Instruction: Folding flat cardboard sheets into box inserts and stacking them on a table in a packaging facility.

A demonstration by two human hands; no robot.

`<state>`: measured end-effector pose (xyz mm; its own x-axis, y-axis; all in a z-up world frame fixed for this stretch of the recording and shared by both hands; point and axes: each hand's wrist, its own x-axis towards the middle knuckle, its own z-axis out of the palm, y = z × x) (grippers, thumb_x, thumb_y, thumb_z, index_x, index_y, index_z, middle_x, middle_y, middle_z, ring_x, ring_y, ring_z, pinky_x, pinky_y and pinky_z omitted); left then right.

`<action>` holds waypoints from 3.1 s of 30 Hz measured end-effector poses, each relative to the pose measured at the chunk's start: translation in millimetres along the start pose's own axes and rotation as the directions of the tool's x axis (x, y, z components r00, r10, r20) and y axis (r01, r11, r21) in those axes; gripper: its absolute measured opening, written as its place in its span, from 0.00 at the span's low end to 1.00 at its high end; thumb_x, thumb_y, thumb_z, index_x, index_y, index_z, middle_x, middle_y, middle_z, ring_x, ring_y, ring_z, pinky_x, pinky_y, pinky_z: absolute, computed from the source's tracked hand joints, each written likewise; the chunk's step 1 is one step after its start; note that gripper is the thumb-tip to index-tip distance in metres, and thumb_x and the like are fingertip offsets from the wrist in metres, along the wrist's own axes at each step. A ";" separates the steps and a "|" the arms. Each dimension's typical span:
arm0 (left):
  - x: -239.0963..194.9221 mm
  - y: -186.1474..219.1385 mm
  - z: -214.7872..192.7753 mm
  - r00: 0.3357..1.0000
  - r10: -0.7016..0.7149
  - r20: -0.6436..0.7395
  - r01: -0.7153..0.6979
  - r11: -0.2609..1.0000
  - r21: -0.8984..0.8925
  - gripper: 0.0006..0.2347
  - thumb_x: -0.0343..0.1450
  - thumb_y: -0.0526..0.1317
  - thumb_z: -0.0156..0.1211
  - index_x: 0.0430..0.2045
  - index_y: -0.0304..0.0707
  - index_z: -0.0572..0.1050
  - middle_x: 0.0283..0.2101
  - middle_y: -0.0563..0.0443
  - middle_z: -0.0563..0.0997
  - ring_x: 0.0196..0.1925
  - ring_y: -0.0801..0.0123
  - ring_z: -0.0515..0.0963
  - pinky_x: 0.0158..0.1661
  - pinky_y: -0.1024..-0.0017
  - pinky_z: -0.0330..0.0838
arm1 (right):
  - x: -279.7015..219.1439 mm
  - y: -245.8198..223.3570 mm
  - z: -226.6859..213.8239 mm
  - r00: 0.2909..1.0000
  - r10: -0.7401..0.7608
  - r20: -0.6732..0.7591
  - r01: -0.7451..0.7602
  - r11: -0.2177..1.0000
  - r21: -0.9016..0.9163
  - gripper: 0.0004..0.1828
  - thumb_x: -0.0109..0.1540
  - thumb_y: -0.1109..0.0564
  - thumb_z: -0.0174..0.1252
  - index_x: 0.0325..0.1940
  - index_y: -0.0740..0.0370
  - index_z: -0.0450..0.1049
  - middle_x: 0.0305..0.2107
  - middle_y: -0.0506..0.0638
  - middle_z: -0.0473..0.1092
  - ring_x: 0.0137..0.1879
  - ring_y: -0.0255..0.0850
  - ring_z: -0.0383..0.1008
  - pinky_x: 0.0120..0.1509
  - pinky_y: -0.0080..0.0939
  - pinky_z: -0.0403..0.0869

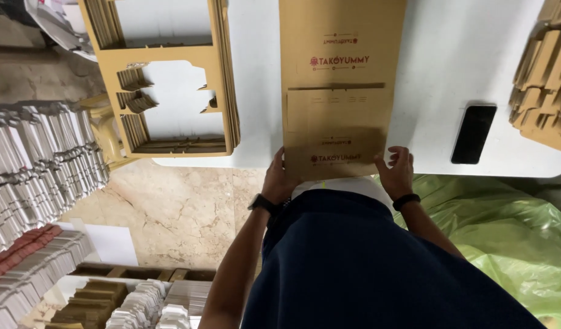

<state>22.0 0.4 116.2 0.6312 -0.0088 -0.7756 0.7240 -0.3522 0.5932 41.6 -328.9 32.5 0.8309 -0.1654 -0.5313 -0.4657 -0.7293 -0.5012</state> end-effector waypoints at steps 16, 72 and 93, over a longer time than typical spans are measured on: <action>20.3 -63.8 14.0 0.953 0.298 -0.057 -0.255 0.889 0.380 0.48 0.61 0.38 0.75 0.72 0.26 0.46 0.53 0.24 0.72 0.52 0.32 0.78 0.50 0.43 0.77 | -42.9 -60.7 -33.0 0.952 0.158 0.262 -0.181 0.981 0.067 0.42 0.65 0.44 0.59 0.77 0.54 0.47 0.57 0.73 0.68 0.65 0.70 0.67 0.71 0.68 0.66; 53.8 -63.4 14.0 0.980 -0.160 -0.119 0.165 0.986 0.027 0.26 0.67 0.59 0.62 0.53 0.46 0.68 0.53 0.40 0.80 0.61 0.44 0.76 0.60 0.53 0.71 | 34.1 -14.0 -7.3 0.949 -0.316 -0.017 0.295 0.902 -0.315 0.32 0.63 0.54 0.58 0.71 0.59 0.62 0.53 0.69 0.70 0.63 0.65 0.70 0.64 0.63 0.70; 44.0 -76.0 58.0 0.882 -0.255 -0.395 0.225 0.967 -0.122 0.25 0.69 0.51 0.63 0.56 0.41 0.66 0.52 0.39 0.78 0.58 0.47 0.79 0.57 0.55 0.76 | 175.6 -87.7 17.0 0.987 -0.094 -0.128 0.095 0.996 0.000 0.36 0.68 0.44 0.59 0.74 0.59 0.55 0.58 0.60 0.55 0.65 0.59 0.60 0.66 0.61 0.69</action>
<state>-21.4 -27.6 24.5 0.4820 0.4520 -0.7506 0.8759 -0.2278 0.4253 223.2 -282.7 -28.5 0.9031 -0.1799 -0.3898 -0.3848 -0.7419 -0.5491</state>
